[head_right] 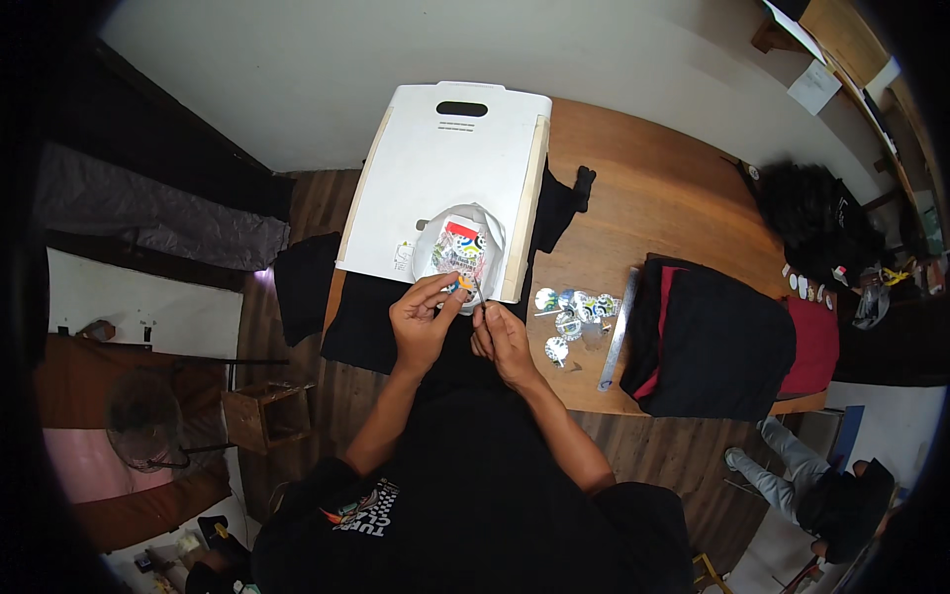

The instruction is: Cutting out small printed labels or stickers using scissors and placing them into a container.

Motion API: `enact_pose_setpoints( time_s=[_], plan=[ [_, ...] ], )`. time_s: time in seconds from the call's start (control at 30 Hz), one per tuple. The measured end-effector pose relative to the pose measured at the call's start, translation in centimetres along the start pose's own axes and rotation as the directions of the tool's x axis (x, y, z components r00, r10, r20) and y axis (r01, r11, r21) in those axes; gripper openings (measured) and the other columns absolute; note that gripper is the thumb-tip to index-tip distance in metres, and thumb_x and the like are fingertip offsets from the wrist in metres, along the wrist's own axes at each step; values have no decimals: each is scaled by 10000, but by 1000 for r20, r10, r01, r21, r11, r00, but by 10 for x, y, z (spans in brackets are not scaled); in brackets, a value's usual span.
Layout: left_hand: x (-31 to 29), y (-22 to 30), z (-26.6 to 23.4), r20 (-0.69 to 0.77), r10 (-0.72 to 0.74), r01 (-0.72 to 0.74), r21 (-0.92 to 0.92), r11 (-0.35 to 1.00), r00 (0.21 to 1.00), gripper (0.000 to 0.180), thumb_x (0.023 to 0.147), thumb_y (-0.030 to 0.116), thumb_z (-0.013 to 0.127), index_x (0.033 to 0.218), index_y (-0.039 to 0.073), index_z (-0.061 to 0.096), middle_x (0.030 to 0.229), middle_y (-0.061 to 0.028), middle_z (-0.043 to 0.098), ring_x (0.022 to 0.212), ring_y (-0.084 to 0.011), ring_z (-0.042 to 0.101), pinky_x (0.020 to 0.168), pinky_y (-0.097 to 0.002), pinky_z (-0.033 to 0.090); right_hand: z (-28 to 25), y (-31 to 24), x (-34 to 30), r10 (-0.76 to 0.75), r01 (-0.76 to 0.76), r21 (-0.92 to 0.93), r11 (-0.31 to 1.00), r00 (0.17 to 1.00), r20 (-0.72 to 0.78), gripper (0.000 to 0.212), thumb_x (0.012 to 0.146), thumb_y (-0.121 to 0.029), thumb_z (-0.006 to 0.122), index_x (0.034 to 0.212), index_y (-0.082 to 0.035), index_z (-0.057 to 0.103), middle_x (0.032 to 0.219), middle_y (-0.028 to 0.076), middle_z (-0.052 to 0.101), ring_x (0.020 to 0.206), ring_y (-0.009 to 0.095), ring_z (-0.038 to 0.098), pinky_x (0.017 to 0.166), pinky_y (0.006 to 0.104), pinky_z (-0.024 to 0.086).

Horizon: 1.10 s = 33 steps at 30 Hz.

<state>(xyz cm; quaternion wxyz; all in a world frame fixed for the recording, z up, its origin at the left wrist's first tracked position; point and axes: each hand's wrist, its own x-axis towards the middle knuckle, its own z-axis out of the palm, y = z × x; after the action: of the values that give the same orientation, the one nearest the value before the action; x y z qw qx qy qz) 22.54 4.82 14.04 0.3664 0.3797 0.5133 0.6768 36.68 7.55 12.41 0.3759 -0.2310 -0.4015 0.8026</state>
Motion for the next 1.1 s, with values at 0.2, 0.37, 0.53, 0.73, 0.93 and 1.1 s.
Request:
enact_pose_setpoints(
  time_s=[0.2, 0.37, 0.53, 0.73, 0.93, 1.1],
  plan=[
    [1, -1, -2, 2, 11, -11, 14, 1000, 1000, 292, 863, -123, 676, 1154, -107, 660, 1144, -170, 649, 967, -185, 686, 852, -259, 581, -3, 0, -1, 6, -7, 15, 1000, 1000, 29, 406, 1092, -397, 338, 970, -47, 503, 522, -38, 325, 436, 74, 277, 481, 245, 281],
    [1, 0, -2, 7, 15, -15, 12, 1000, 1000, 294, 867, -125, 669, 1160, -105, 657, 1148, -170, 648, 977, -183, 683, 865, -260, 576, -8, 9, -3, 39, -40, 44, 998, 999, 21, 412, 1092, -398, 336, 987, -39, 507, 513, -29, 341, 441, 76, 283, 492, 248, 294],
    [1, 2, 0, 23, 19, -19, 7, 1000, 1000, 291, 870, -124, 668, 1160, -100, 661, 1146, -165, 652, 981, -169, 677, 872, -250, 561, -5, 2, -1, 30, -30, 26, 999, 999, 29, 419, 1093, -401, 329, 990, -36, 508, 516, -26, 347, 443, 78, 290, 497, 249, 304],
    [1, 2, 1, 25, 17, -17, -15, 1000, 1000, 285, 875, -116, 669, 1160, -100, 667, 1129, -159, 663, 974, -166, 677, 860, -246, 552, -11, 9, -2, 31, -32, 34, 999, 999, 26, 422, 1092, -402, 331, 987, -33, 506, 520, -26, 350, 446, 78, 295, 497, 248, 308],
    [0, -1, 1, 20, 27, -27, -21, 999, 999, 284, 873, -114, 673, 1156, -99, 669, 1122, -160, 665, 964, -167, 680, 849, -246, 560, -1, 1, 0, 3, -4, 18, 1000, 1000, 11, 426, 1093, -405, 327, 975, -34, 501, 522, -28, 345, 444, 77, 298, 492, 245, 309],
    [0, -1, 1, 12, 11, -10, -23, 1000, 1000, 281, 870, -115, 675, 1151, -99, 671, 1127, -163, 666, 965, -166, 679, 847, -248, 565, -2, 6, 0, -12, 12, 17, 1000, 1000, 0, 425, 1094, -403, 322, 965, -37, 496, 523, -28, 339, 439, 78, 299, 484, 247, 309]
  ],
)
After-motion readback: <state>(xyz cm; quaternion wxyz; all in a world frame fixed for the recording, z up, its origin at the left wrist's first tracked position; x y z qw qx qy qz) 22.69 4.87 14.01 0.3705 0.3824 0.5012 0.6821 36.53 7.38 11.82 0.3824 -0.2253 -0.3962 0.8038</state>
